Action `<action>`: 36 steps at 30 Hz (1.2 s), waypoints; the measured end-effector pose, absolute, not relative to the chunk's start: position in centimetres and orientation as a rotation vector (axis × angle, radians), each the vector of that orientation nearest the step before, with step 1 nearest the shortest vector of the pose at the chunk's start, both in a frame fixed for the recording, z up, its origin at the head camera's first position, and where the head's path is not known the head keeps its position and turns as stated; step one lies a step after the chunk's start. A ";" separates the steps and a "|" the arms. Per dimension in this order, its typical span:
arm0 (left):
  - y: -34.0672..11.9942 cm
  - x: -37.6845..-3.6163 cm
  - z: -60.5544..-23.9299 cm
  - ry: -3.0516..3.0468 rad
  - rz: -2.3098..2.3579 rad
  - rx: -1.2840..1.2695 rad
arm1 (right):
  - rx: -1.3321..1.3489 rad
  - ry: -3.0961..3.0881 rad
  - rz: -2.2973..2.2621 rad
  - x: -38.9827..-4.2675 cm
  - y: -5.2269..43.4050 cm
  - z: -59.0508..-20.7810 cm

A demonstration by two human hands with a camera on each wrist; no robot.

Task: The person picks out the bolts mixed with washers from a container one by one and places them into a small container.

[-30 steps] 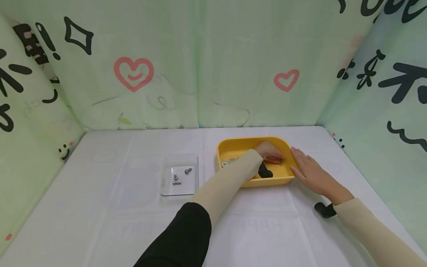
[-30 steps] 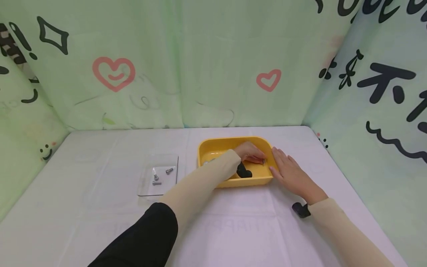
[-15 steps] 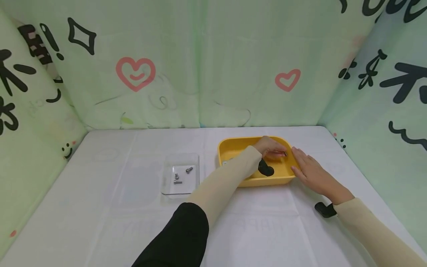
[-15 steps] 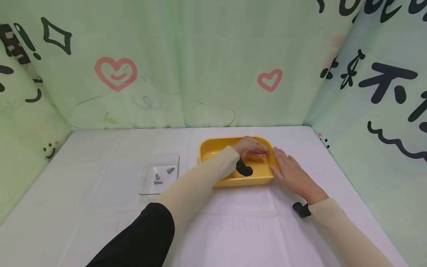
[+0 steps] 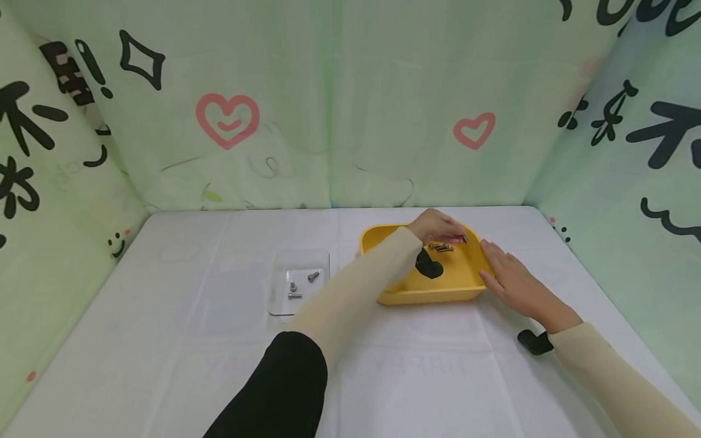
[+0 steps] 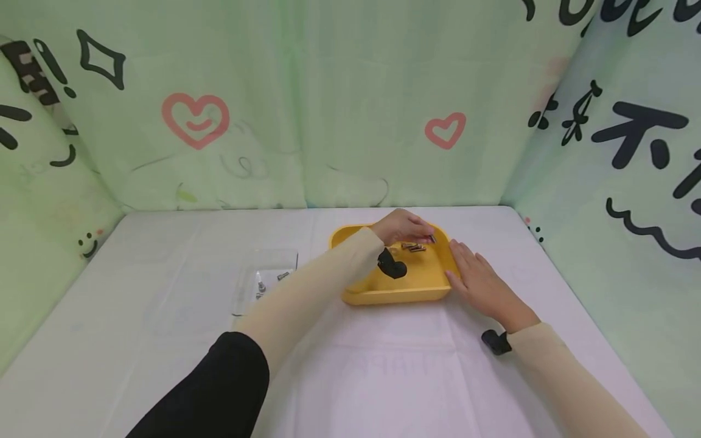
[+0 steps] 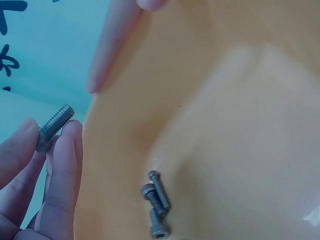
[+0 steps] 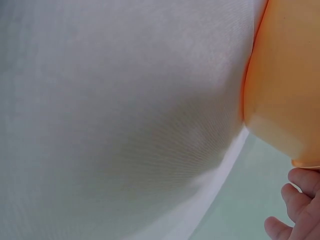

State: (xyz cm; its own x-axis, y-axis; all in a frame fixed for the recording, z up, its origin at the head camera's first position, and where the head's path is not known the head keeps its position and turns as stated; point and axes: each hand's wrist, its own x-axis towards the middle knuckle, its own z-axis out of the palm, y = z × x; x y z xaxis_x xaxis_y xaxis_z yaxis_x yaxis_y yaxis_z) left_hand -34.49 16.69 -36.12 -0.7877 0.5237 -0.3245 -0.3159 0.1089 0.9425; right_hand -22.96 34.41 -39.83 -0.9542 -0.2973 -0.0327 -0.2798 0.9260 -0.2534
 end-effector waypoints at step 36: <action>4.0 -32.3 -29.6 1.850 1.697 0.538 | -0.417 2.993 -0.407 -23.2 34.3 -40.0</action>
State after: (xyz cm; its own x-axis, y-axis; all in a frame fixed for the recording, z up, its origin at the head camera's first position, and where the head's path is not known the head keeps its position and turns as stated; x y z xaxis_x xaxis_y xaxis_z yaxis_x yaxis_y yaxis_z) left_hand -32.34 4.03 -29.61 -0.7590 0.6366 -0.1364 -0.0810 0.1155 0.9900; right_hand -23.18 34.30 -39.96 -0.9584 -0.2803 -0.0537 -0.2558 0.9272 -0.2737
